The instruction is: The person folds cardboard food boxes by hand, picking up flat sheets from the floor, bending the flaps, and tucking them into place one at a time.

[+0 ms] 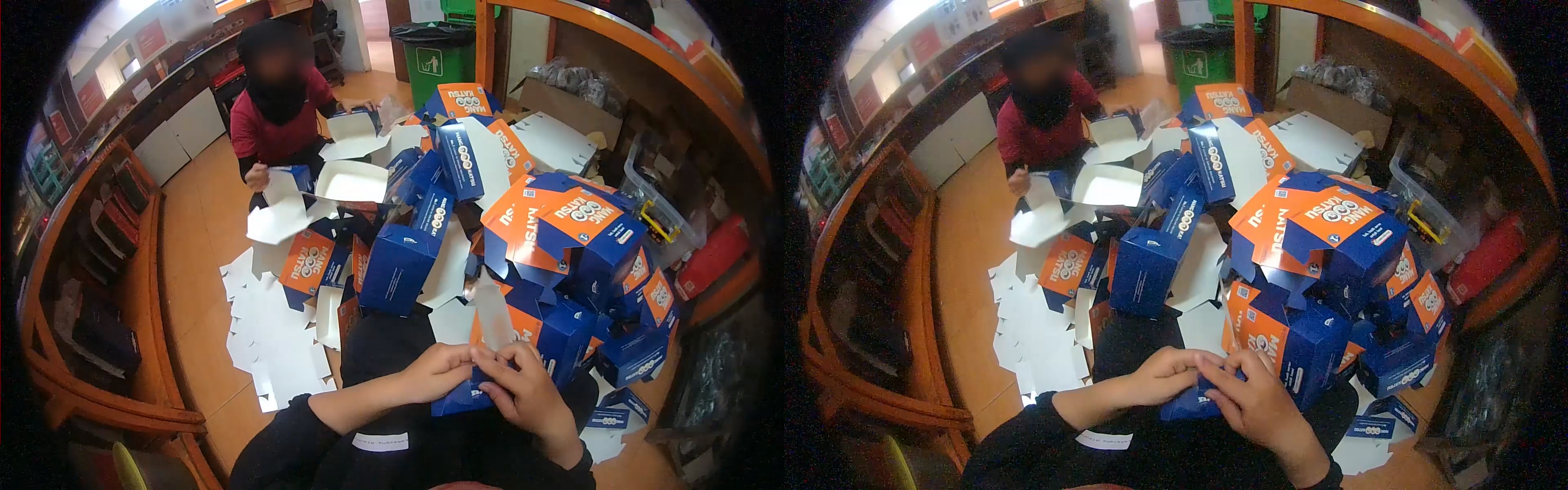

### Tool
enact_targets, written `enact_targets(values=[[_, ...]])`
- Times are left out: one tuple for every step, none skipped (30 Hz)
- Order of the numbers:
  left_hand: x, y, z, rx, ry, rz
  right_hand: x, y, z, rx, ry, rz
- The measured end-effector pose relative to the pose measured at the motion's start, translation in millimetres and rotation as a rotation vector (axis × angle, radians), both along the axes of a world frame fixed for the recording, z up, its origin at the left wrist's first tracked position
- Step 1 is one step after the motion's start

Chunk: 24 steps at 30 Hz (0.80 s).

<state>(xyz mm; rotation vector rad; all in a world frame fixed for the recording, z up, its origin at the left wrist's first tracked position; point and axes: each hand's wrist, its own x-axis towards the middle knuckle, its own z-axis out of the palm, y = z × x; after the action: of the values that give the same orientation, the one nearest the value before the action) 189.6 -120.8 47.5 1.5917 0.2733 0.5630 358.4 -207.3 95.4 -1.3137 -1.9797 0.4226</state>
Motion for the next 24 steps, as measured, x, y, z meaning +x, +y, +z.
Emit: enact_targets(values=[[-2.3, 2.9, -0.2, -0.119, 0.074, -0.044, -2.0, 0.2, 1.9, 0.021, 0.002, -0.023], [-1.5, 2.2, -0.4, -0.203, -0.034, 0.006, -3.1, 0.0, 3.6, 0.042, 0.004, -0.045], [0.2, 0.7, -0.7, -0.287, -0.143, 0.056, -3.4, -1.5, 5.1, 0.136, -0.001, -0.079], [1.6, -0.1, -1.1, -0.370, -0.251, 0.106, -3.9, -3.9, 6.1, 0.232, -0.005, -0.113], [2.2, 2.3, -3.8, -0.397, -0.308, 0.159, -4.6, -5.9, 6.0, 0.326, -0.009, -0.148], [3.3, 4.8, -4.1, -0.338, -0.389, 0.240, -5.5, -6.1, 4.0, 0.356, -0.029, -0.082], [5.4, 3.9, -0.9, -0.374, -0.451, 0.289, -6.4, -5.6, 1.5, 0.387, -0.050, -0.015], [7.8, 1.5, 9.8, -0.409, -0.514, 0.338, -7.5, -5.8, -0.2, 0.417, -0.071, 0.052], [8.0, -0.7, 19.7, -0.481, -0.492, 0.339, -13.5, -5.4, 0.9, 0.383, -0.167, -0.007], [6.8, -3.3, 30.0, -0.553, -0.470, 0.339, -14.0, -1.9, -4.2, 0.429, -0.157, -0.045], [6.1, -4.7, 34.8, -0.624, -0.449, 0.338, -14.5, 5.0, -15.1, 0.475, -0.148, -0.083], [7.3, -6.6, 34.0, -0.632, -0.428, 0.331, -14.3, 10.4, -22.6, 0.523, -0.139, -0.119], [8.8, -9.7, 31.7, -0.640, -0.409, 0.325, -13.9, 12.1, -25.7, 0.530, -0.084, -0.143], [10.4, -12.8, 28.7, -0.649, -0.391, 0.320, -13.3, 12.2, -25.6, 0.542, -0.046, -0.168], [12.0, -13.1, 21.3, -0.449, -0.325, 0.388, -13.3, 11.8, -24.8, 0.551, -0.006, -0.192], [1.9, -6.0, 12.9, 0.123, -0.066, 0.392, -12.9, 12.1, -24.5, 0.560, 0.033, -0.214], [-17.5, 2.8, 3.2, 0.688, 0.203, 0.373, -8.3, 12.4, -25.4, 0.540, 0.008, -0.175], [-24.5, 6.4, 0.6, 0.968, 0.372, 0.337, -3.2, 11.1, -24.3, 0.532, 0.035, -0.096], [-31.3, 9.5, -0.7, 1.257, 0.505, 0.300, 2.4, 9.5, -21.4, 0.521, 0.058, -0.009], [-33.2, 16.9, -2.4, 1.266, 0.528, 0.272, 5.6, 11.0, -19.1, 0.507, 0.079, 0.082], [-35.2, 20.8, 4.9, 1.291, 0.551, 0.259, 5.5, 15.6, -21.1, 0.533, 0.101, 0.143], [-37.2, 24.5, 12.3, 1.316, 0.574, 0.244, 3.6, 15.9, -18.2, 0.541, 0.055, 0.068], [-37.7, 20.8, 37.1, 1.359, 0.597, 0.243, 0.9, 14.2, -12.9, 0.547, 0.009, -0.006], [-33.4, 17.0, 44.8, 1.346, 0.537, 0.313, -2.3, 13.6, -9.3, 0.549, -0.038, -0.076]])
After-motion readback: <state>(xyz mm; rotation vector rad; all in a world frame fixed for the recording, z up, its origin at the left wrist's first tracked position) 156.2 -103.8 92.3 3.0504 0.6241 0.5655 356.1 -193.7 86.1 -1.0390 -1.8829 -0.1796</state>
